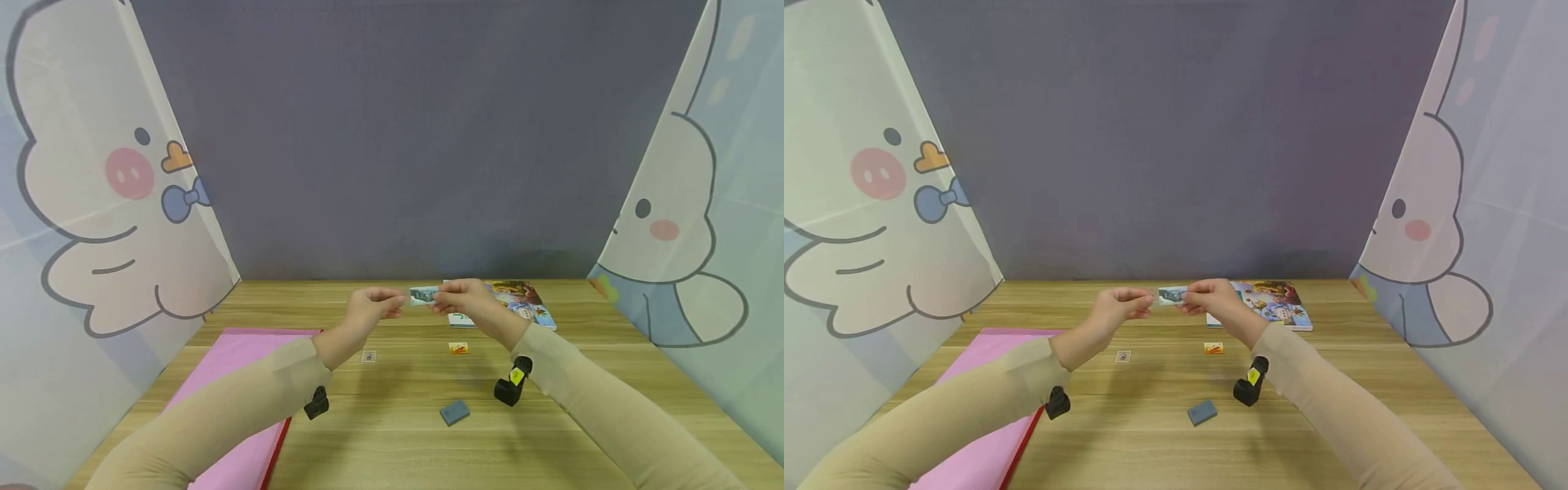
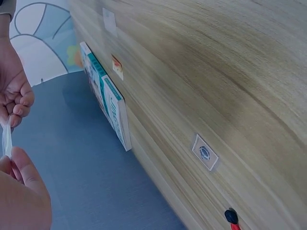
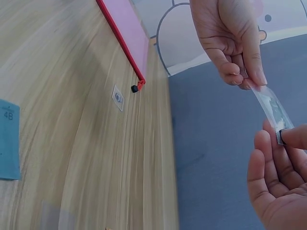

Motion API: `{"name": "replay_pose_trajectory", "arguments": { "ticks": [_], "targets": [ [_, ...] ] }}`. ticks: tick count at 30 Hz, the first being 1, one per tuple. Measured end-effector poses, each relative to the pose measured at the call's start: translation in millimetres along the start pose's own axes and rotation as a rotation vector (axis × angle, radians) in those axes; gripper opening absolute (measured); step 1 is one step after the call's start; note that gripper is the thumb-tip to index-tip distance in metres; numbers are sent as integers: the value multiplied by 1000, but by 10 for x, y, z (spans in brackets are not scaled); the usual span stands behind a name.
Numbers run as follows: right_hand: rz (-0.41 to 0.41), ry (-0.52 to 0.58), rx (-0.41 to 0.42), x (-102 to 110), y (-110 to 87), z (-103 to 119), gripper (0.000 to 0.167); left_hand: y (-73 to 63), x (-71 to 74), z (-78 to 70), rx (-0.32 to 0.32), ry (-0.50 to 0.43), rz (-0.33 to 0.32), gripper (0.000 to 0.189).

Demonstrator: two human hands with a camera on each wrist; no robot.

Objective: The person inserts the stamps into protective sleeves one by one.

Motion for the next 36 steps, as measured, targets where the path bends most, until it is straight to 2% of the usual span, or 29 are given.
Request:
{"name": "replay_pose_trajectory", "arguments": {
  "ticks": [12,26,36],
  "targets": [
    [-20,-10,8,24,-9,-25,29,16,-8,11,-12,-10,-6,22],
    [-1,12,-16,8,-20,-32,20,23,-20,25,-5,-26,-12,17],
    [-28,-11,-49,18,1,-55,20,-7,-21,3,-4,-12,-18,16]
  ]
}}
Point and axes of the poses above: each hand's wrist, its own y-axis towards the middle knuckle, its own x-axis out of the back of the hand, z = x × y, the point moved 6 cm from there along y, towards the middle knuckle, and after that the axes turned 5 degrees about y, right-handed, at the moved point
